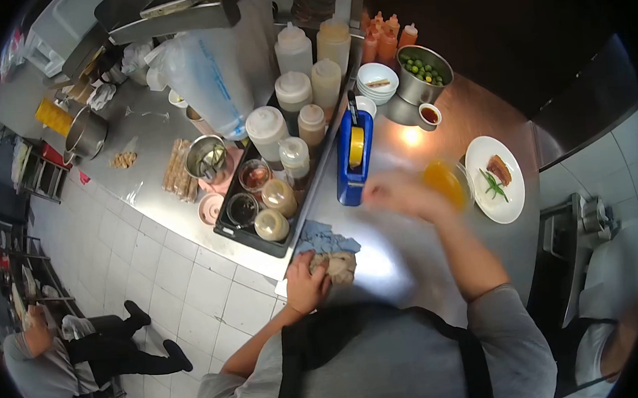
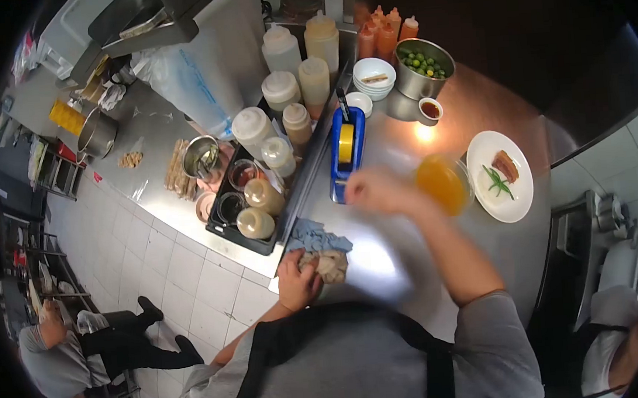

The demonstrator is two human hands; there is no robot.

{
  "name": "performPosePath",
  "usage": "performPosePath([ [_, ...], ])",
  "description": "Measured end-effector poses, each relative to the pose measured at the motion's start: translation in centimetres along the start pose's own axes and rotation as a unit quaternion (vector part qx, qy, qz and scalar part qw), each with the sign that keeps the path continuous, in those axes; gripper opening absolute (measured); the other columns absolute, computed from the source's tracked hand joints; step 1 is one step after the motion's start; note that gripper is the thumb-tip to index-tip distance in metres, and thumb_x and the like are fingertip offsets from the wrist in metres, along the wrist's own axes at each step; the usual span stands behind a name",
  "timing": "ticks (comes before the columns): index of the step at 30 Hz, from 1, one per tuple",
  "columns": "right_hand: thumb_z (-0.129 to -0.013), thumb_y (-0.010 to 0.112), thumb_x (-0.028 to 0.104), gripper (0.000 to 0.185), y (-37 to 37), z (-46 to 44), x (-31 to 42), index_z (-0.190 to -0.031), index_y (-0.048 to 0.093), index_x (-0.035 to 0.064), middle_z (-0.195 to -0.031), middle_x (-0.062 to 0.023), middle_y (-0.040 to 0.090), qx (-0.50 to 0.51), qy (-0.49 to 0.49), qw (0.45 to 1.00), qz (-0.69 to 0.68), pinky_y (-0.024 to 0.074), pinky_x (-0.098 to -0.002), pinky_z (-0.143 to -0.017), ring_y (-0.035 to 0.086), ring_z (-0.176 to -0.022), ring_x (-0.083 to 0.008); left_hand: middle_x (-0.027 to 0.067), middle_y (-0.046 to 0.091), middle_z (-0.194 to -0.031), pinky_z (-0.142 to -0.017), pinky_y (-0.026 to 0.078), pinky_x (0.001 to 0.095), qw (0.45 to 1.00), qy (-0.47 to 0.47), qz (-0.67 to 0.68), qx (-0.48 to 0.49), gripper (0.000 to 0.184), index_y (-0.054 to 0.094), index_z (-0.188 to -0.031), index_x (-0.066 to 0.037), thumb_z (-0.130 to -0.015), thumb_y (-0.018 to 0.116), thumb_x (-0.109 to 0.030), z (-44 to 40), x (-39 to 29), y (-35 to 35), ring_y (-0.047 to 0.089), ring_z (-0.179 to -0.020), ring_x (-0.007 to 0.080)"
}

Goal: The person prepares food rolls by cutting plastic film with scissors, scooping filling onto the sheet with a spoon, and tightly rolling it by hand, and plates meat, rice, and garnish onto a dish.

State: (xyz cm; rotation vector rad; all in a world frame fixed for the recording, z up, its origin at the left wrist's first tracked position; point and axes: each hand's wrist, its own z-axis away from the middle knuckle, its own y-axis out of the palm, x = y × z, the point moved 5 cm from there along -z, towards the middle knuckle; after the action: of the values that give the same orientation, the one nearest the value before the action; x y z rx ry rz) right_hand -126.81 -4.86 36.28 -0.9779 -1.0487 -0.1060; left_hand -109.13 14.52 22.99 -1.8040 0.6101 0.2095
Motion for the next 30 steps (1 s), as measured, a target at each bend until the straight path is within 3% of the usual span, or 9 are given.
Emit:
performPosePath([
  [2, -0.076, 0.063, 0.010, 0.007, -6.7, -3.2, -3.3, -0.076, 0.066, 0.0047, -0.072, -0.0110, 0.067, -0.166, 0.131, 0.974, 0.080, 0.0498, -0.0330, -0.062, 0.065, -0.067, -0.0214, 0.0166, 0.046, -0.127, -0.091, 0.039, 0.0486, 1.000, 0.012, -0.002, -0.003, 0.044, 0.059, -0.110, -0.015, -0.069, 0.073, -0.021, 0.2, 0.4, 0.4, 0.044, -0.117, 0.0392],
  [4, -0.081, 0.065, 0.021, 0.022, -10.0, -9.0, -12.1, -0.072, 0.065, 0.0015, -0.066, -0.0113, 0.066, -0.308, 0.129, 0.936, 0.115, 0.0516, -0.0367, -0.058, 0.065, -0.060, -0.0217, 0.0147, 0.047, -0.125, -0.092, 0.039, 0.0473, 1.000, 0.023, -0.012, -0.016, 0.043, 0.061, -0.106, -0.016, -0.065, 0.074, -0.021, 0.5, 0.7, 0.9, 0.045, -0.117, 0.0381],
  [9, -0.067, 0.082, 0.045, 0.049, -8.3, -16.7, -19.4, -0.078, 0.069, -0.0018, -0.072, -0.0150, 0.069, -0.232, 0.337, 0.912, -0.022, 0.0549, -0.0362, -0.063, 0.069, -0.064, -0.0256, 0.0137, 0.047, -0.125, -0.093, 0.039, 0.0477, 1.000, 0.018, 0.008, -0.011, 0.043, 0.061, -0.106, -0.017, -0.066, 0.075, -0.022, 0.4, 0.9, 0.6, 0.045, -0.117, 0.0386],
  [10, -0.064, 0.084, 0.034, 0.043, -8.0, -18.0, -21.5, -0.083, 0.071, -0.0015, -0.080, -0.0173, 0.070, -0.253, 0.370, 0.892, 0.053, 0.0556, -0.0358, -0.070, 0.070, -0.076, -0.0273, 0.0137, 0.047, -0.126, -0.093, 0.039, 0.0476, 1.000, 0.017, 0.013, -0.010, 0.043, 0.061, -0.106, -0.018, -0.066, 0.075, -0.022, 0.4, 0.9, 0.6, 0.045, -0.117, 0.0386],
  [14, -0.069, 0.071, 0.019, 0.027, -7.9, -18.2, -22.1, -0.088, 0.071, -0.0002, -0.098, -0.0208, 0.068, -0.292, 0.385, 0.865, 0.132, 0.0542, -0.0373, -0.080, 0.067, -0.096, -0.0312, 0.0141, 0.048, -0.124, -0.092, 0.041, 0.0458, 0.999, 0.022, 0.019, -0.016, 0.042, 0.061, -0.109, -0.018, -0.069, 0.073, -0.024, 0.3, 0.9, 0.1, 0.047, -0.115, 0.0371],
  [17, -0.072, 0.068, 0.018, 0.027, -7.9, -17.5, -22.0, -0.091, 0.070, -0.0007, -0.098, -0.0201, 0.068, -0.282, 0.404, 0.861, 0.127, 0.0537, -0.0388, -0.081, 0.066, -0.095, -0.0333, 0.0137, 0.049, -0.124, -0.093, 0.041, 0.0462, 1.000, 0.020, 0.012, -0.017, 0.044, 0.062, -0.108, -0.018, -0.067, 0.074, -0.023, 0.4, 0.7, 0.2, 0.047, -0.115, 0.0374],
  [20, -0.069, 0.068, 0.018, 0.023, -8.3, -17.3, -20.7, -0.087, 0.071, 0.0046, -0.094, -0.0174, 0.069, -0.362, 0.313, 0.847, 0.231, 0.0527, -0.0394, -0.078, 0.066, -0.089, -0.0341, 0.0135, 0.049, -0.124, -0.095, 0.039, 0.0468, 1.000, 0.019, 0.008, -0.018, 0.045, 0.062, -0.107, -0.018, -0.065, 0.076, -0.022, 0.4, 0.8, 0.3, 0.046, -0.116, 0.0377],
  [24, -0.071, 0.066, 0.010, 0.014, -10.6, -14.3, -18.1, -0.084, 0.069, 0.0077, -0.088, -0.0196, 0.068, -0.489, 0.217, 0.829, 0.164, 0.0525, -0.0402, -0.075, 0.066, -0.083, -0.0351, 0.0138, 0.048, -0.125, -0.096, 0.039, 0.0470, 0.999, 0.024, 0.014, -0.020, 0.045, 0.062, -0.107, -0.018, -0.065, 0.076, -0.022, 0.5, 0.9, 0.4, 0.046, -0.116, 0.0375],
  [30, -0.074, 0.062, 0.019, 0.015, -12.9, -11.0, -24.6, -0.081, 0.073, 0.0099, -0.080, -0.0134, 0.070, -0.098, 0.270, 0.921, 0.264, 0.0548, -0.0397, -0.071, 0.068, -0.078, -0.0289, 0.0138, 0.048, -0.124, -0.095, 0.040, 0.0471, 1.000, 0.014, 0.012, -0.019, 0.044, 0.062, -0.107, -0.019, -0.065, 0.076, -0.022, 0.3, 0.6, 0.1, 0.046, -0.116, 0.0378],
])
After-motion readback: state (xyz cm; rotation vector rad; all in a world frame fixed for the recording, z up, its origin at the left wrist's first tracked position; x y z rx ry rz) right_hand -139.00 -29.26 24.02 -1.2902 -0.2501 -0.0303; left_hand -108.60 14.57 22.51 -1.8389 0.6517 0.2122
